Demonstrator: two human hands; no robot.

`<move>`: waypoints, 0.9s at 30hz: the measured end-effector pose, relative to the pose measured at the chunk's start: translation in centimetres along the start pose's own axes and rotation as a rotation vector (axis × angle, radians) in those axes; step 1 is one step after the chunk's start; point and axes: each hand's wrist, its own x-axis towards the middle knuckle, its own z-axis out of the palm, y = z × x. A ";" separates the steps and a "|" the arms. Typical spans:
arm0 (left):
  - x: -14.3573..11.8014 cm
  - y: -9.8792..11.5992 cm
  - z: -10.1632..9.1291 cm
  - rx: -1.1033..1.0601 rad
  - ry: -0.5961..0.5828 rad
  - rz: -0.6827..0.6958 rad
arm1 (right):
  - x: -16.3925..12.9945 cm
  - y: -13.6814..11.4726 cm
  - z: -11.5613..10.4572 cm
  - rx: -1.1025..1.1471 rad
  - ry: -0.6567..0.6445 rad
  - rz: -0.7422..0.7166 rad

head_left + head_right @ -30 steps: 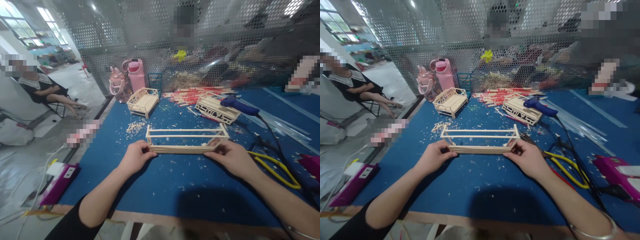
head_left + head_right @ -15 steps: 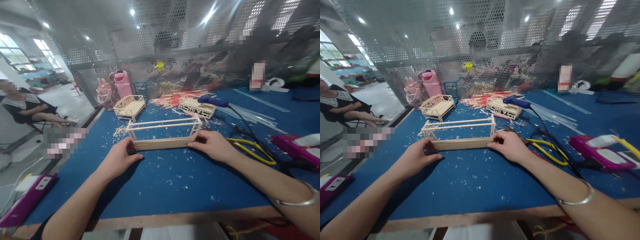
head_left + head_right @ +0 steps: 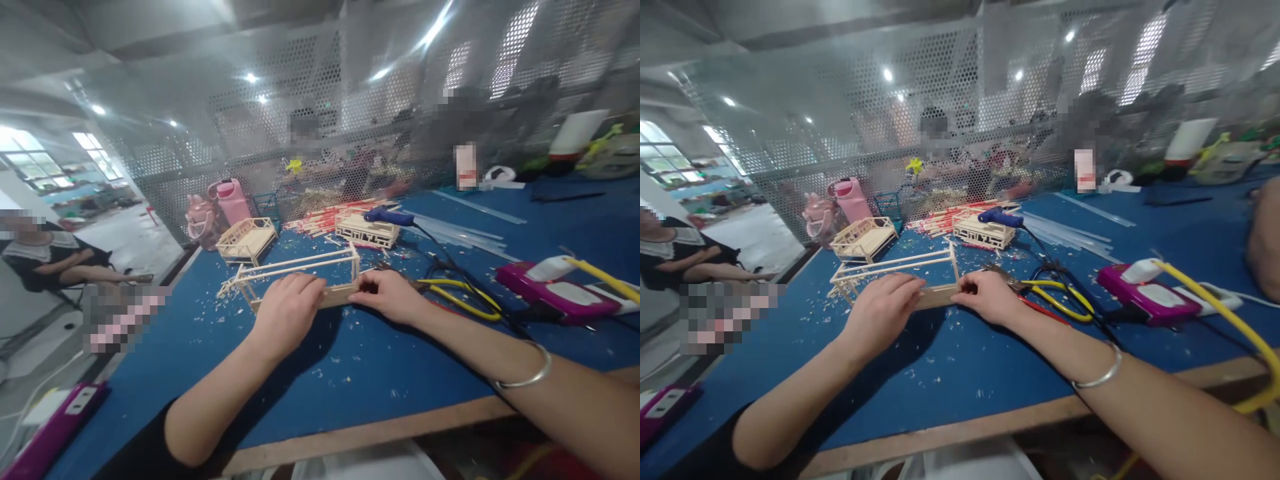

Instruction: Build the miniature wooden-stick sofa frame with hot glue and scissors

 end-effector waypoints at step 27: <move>-0.8 -1.8 0.9 -0.093 -0.145 -0.092 | 0.3 0.0 -0.3 0.023 -0.011 0.015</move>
